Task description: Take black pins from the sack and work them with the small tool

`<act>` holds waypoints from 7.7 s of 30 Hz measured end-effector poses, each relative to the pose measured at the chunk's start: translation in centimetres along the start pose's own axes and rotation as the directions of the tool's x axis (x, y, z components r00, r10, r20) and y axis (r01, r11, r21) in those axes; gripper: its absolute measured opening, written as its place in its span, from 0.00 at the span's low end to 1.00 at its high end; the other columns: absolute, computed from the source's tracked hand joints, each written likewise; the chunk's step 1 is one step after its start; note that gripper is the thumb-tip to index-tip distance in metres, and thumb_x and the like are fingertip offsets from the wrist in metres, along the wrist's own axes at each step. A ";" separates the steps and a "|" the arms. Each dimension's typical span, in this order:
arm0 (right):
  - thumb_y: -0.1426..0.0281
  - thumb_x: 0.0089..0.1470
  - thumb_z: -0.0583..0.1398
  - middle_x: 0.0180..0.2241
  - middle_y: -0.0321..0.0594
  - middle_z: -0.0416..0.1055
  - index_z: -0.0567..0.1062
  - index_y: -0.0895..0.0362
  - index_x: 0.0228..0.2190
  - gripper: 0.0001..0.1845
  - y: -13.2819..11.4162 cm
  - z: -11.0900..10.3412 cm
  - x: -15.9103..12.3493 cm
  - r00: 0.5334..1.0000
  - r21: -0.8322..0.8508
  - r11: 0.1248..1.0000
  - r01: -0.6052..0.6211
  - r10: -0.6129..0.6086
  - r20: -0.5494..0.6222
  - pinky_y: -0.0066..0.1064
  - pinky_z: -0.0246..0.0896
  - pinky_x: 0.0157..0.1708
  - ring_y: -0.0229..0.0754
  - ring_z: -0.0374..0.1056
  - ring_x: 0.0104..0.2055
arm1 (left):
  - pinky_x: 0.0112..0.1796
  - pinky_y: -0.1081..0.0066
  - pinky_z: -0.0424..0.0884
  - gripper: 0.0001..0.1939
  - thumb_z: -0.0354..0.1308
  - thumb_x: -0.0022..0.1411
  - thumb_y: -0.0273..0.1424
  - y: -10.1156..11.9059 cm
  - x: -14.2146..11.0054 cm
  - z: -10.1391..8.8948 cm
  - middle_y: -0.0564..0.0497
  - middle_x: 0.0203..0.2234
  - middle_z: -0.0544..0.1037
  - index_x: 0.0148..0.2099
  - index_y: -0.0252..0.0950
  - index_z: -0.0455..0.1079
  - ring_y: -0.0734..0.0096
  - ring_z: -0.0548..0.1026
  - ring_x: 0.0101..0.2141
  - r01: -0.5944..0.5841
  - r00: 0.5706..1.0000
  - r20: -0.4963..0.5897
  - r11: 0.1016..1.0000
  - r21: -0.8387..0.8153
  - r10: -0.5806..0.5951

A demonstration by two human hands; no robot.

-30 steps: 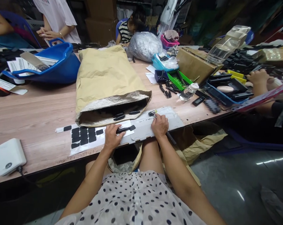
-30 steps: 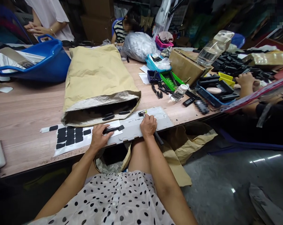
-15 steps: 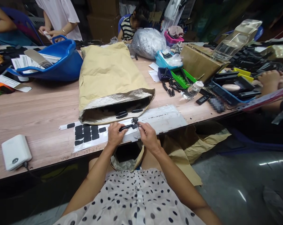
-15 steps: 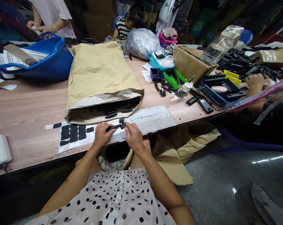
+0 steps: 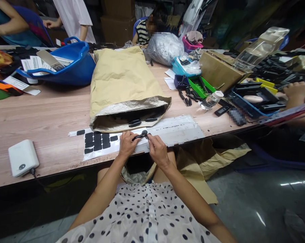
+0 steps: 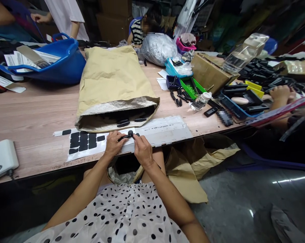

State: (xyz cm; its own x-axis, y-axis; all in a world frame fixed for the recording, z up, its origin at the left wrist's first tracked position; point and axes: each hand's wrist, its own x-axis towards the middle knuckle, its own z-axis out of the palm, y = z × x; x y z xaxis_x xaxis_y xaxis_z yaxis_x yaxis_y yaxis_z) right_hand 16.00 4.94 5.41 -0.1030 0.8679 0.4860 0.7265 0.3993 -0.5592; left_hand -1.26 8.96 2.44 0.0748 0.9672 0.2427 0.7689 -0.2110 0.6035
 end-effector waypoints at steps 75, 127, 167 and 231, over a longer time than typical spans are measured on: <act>0.76 0.61 0.52 0.38 0.48 0.69 0.77 0.56 0.48 0.19 7.6 -0.5 3.8 0.915 -0.491 0.773 -0.403 0.346 -0.206 0.38 0.51 0.38 0.51 0.60 0.41 | 0.44 0.56 0.69 0.02 0.61 0.59 0.32 -0.3 5.8 -1.0 0.46 0.34 0.74 0.36 0.41 0.74 0.52 0.69 0.40 0.092 0.994 -0.059 0.992 0.085 -0.087; 0.72 0.64 0.52 0.38 0.43 0.76 0.79 0.52 0.48 0.19 0.4 0.4 1.1 0.994 0.036 0.995 -0.098 0.096 0.049 0.33 0.68 0.44 0.45 0.71 0.41 | 0.43 0.61 0.70 0.05 0.64 0.57 0.29 0.4 0.9 -0.5 0.51 0.33 0.76 0.38 0.41 0.75 0.60 0.70 0.40 -0.019 0.999 0.045 0.995 -0.094 0.023; 0.74 0.61 0.52 0.38 0.48 0.68 0.77 0.56 0.47 0.17 9.8 -1.4 4.1 0.903 -0.527 0.734 -0.429 0.349 -0.250 0.37 0.52 0.37 0.50 0.60 0.41 | 0.30 0.67 0.72 0.11 0.53 0.68 0.30 1.6 -11.5 0.5 0.46 0.35 0.78 0.48 0.39 0.74 0.61 0.79 0.32 -0.045 0.912 0.409 0.999 0.008 0.038; 0.72 0.63 0.53 0.38 0.43 0.76 0.79 0.53 0.48 0.18 -0.8 0.9 1.1 0.995 0.079 0.994 -0.069 0.062 0.082 0.33 0.69 0.44 0.44 0.72 0.42 | 0.43 0.61 0.68 0.04 0.61 0.61 0.30 0.3 0.8 -0.1 0.50 0.34 0.74 0.40 0.42 0.75 0.59 0.69 0.39 0.007 0.999 0.047 1.000 -0.022 -0.006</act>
State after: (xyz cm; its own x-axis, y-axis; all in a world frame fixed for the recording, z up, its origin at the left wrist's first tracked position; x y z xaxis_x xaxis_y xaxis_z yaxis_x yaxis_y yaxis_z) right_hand 14.65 5.83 5.76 -0.1134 0.9124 0.3934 0.6757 0.3611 -0.6427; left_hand -1.05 9.71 2.86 0.1004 0.9740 0.2029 0.7553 -0.2074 0.6217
